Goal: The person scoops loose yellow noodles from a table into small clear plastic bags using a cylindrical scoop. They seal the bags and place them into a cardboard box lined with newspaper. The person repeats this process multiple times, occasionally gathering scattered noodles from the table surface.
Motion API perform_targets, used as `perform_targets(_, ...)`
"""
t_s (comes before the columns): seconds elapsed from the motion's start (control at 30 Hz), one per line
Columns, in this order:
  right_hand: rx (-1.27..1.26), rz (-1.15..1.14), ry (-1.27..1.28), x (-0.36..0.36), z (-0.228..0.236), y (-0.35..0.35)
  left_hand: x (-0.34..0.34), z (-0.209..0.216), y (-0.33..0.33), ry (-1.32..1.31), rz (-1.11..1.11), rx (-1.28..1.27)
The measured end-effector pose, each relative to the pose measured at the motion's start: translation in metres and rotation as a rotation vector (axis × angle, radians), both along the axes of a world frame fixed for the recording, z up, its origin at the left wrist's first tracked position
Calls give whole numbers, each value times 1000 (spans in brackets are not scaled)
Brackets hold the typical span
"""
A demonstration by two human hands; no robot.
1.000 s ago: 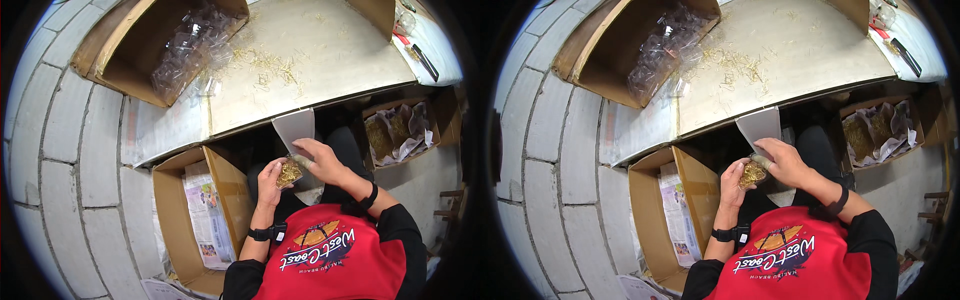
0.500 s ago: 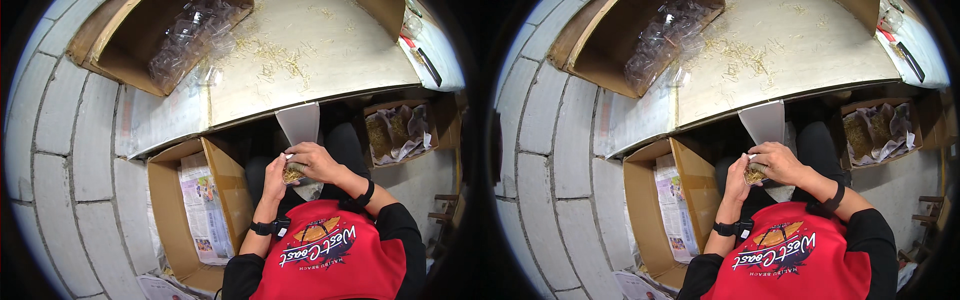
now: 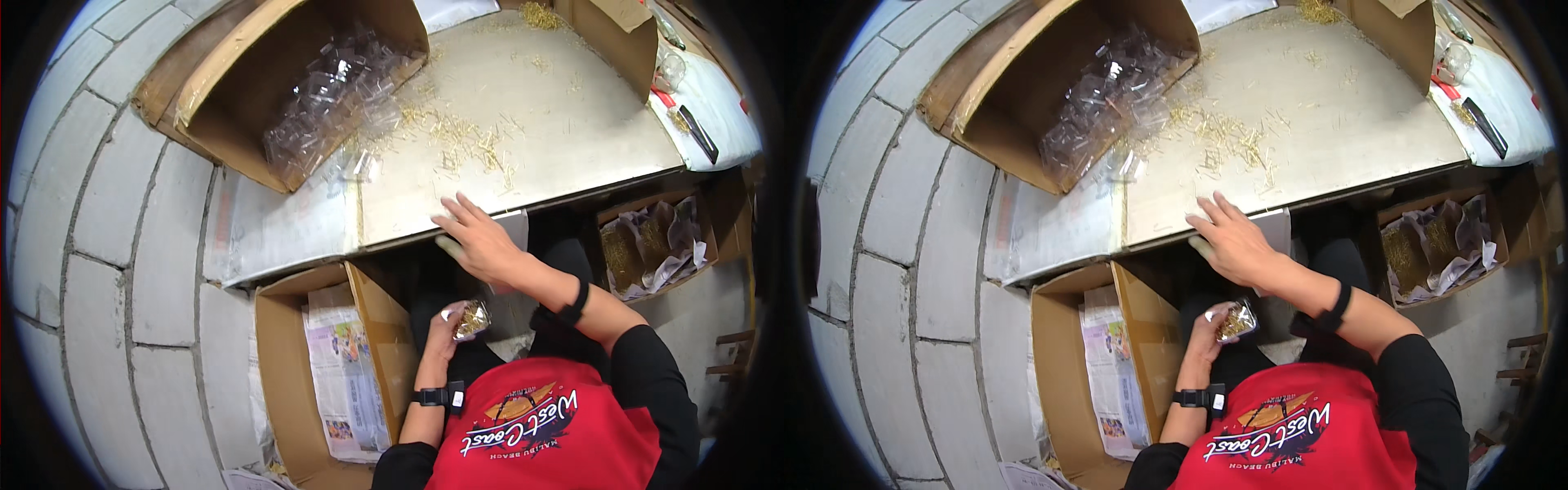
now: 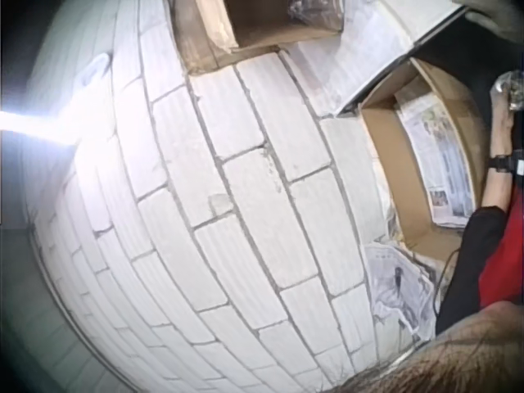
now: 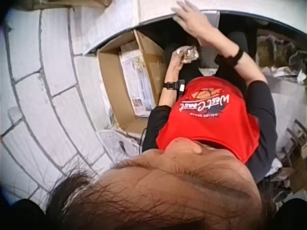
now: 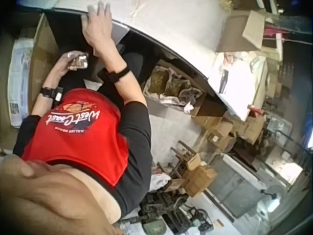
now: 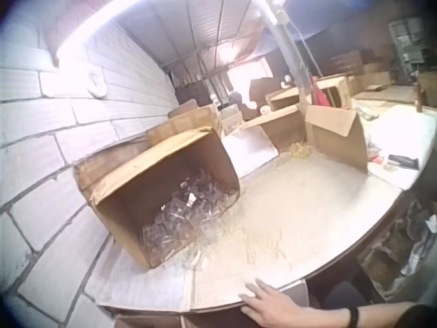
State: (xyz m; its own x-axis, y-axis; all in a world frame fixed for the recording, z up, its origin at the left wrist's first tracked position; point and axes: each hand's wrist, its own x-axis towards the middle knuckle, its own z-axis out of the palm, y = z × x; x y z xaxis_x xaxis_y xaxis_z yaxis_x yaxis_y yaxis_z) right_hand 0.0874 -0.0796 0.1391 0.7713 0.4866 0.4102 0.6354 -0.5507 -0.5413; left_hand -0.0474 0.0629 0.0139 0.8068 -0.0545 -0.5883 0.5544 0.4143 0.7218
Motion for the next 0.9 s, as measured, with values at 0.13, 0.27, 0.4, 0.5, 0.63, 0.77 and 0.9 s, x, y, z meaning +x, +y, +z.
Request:
perform_targets(0.13, -166, -236, -129, 56, -16, 47, 7, -48, -11, -25, -29, -131)
perform_targets(0.27, -293, -156, -270, 61, -32, 38, 27, -42, -34, 89, -109, -125)
perform_targets(0.4, -256, -112, -218, 13, -28, -4, 47, -51, -53, 108, -192, -143)
perform_targets(0.5, -285, -33, -120, -32, -4, -41, 51, -61, -61, 25, -163, -227)
perform_targets(0.63, -157, 75, 46, -70, 0, -83, 50, -39, -71, -29, -133, -282)
perform_targets(0.77, -55, 22, 146, -79, -14, -115, 43, -25, -63, 3, -209, -250)
perform_targets(0.9, -17, 56, 267, -84, -35, -132, 22, -27, -53, 60, -198, -325)
